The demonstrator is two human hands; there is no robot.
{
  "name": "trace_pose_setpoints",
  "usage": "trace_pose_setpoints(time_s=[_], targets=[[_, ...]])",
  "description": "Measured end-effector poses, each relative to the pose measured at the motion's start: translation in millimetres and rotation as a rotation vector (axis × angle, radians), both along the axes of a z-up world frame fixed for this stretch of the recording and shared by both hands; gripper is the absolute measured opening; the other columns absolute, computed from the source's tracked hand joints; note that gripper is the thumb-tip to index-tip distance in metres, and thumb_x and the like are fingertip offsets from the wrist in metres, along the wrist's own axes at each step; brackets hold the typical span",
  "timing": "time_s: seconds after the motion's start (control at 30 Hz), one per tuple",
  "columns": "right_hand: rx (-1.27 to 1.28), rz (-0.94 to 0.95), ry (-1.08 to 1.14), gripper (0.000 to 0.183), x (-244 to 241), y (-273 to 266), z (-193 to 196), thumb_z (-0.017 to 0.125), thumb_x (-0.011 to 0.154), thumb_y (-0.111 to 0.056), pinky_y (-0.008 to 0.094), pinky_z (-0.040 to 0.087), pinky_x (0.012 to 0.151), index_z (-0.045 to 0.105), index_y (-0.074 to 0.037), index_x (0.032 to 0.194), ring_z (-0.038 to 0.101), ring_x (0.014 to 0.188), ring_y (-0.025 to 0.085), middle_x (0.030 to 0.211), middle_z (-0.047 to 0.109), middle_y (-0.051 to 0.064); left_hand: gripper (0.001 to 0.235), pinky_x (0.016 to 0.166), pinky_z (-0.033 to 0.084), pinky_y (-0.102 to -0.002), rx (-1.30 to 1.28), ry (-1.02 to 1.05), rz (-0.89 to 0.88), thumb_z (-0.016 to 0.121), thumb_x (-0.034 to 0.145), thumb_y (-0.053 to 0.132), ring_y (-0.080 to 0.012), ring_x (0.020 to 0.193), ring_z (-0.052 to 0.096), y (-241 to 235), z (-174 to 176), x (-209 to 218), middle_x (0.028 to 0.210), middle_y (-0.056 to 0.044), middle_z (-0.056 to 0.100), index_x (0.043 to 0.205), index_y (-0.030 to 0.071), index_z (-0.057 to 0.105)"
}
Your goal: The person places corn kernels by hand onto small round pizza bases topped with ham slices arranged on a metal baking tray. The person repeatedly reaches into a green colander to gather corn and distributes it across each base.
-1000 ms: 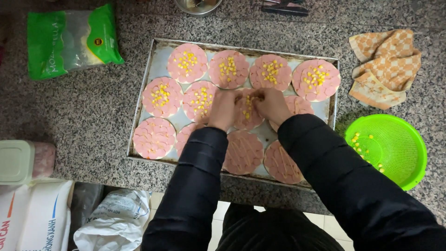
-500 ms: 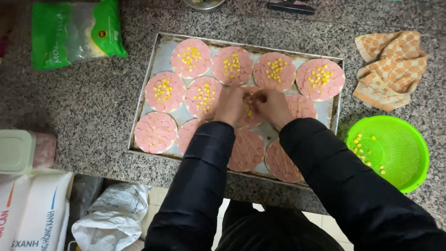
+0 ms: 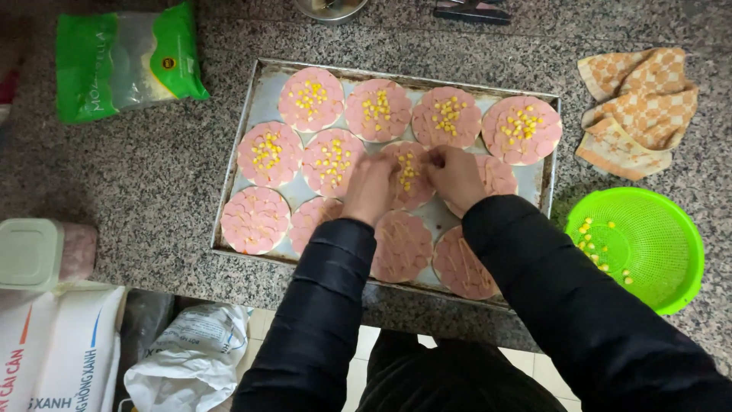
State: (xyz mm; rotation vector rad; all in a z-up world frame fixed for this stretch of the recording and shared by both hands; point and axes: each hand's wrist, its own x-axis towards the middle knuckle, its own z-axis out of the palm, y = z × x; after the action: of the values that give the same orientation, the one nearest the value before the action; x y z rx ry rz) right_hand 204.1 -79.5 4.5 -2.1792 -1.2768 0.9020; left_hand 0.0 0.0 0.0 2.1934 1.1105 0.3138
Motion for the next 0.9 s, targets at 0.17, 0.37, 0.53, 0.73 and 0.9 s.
trace_pose_setpoints(time_s=[0.17,0.37,0.53,0.73,0.9], targets=[[0.039,0.069,-0.015,0.032,9,18,-28,0.072,0.104,-0.031,0.054,0.063,0.102,0.088,-0.019,0.129,0.081,0.115,0.041,0.114,0.087,0.009,0.054,0.110,0.060,-0.053,0.104,0.063,-0.077,0.098,0.075,0.020,-0.0426,0.126,0.076,7,-17,15,0.119,-0.015,0.081,0.126,0.011,0.084],[0.033,0.034,0.042,0.033,0,4,17,0.071,0.108,-0.030,0.056,0.062,0.103,0.084,-0.011,0.131,0.080,0.114,0.043,0.111,0.087,0.014,0.034,0.105,0.062,-0.055,0.074,0.024,0.004,0.080,0.095,0.016,-0.0426,0.120,0.079,1,16,6,0.113,-0.016,0.083,0.128,0.011,0.083],[-0.008,-0.070,0.097,0.037,-1,-13,28,0.076,0.107,-0.046,0.053,0.063,0.099,0.084,-0.013,0.122,0.082,0.110,0.036,0.103,0.086,0.008,0.021,0.102,0.062,-0.062,0.029,-0.050,0.070,0.069,0.103,0.013,-0.0503,0.118,0.077,-21,43,-8,0.108,-0.026,0.083,0.118,0.007,0.083],[-0.019,0.064,0.046,0.040,-13,-14,-2,0.071,0.105,-0.042,0.061,0.061,0.102,0.084,-0.010,0.126,0.079,0.114,0.049,0.109,0.086,0.018,0.041,0.117,0.057,-0.050,0.111,0.066,-0.080,0.091,0.081,0.026,-0.0395,0.126,0.077,-25,1,-3,0.116,-0.011,0.083,0.120,0.017,0.085],[-0.027,0.062,0.007,0.035,-19,-16,-10,0.065,0.104,-0.037,0.056,0.062,0.104,0.084,-0.022,0.130,0.081,0.114,0.042,0.107,0.087,0.009,0.026,0.117,0.052,-0.059,0.082,-0.073,-0.004,0.072,0.100,0.021,-0.0463,0.133,0.069,-30,0,4,0.123,-0.021,0.078,0.119,0.010,0.086]])
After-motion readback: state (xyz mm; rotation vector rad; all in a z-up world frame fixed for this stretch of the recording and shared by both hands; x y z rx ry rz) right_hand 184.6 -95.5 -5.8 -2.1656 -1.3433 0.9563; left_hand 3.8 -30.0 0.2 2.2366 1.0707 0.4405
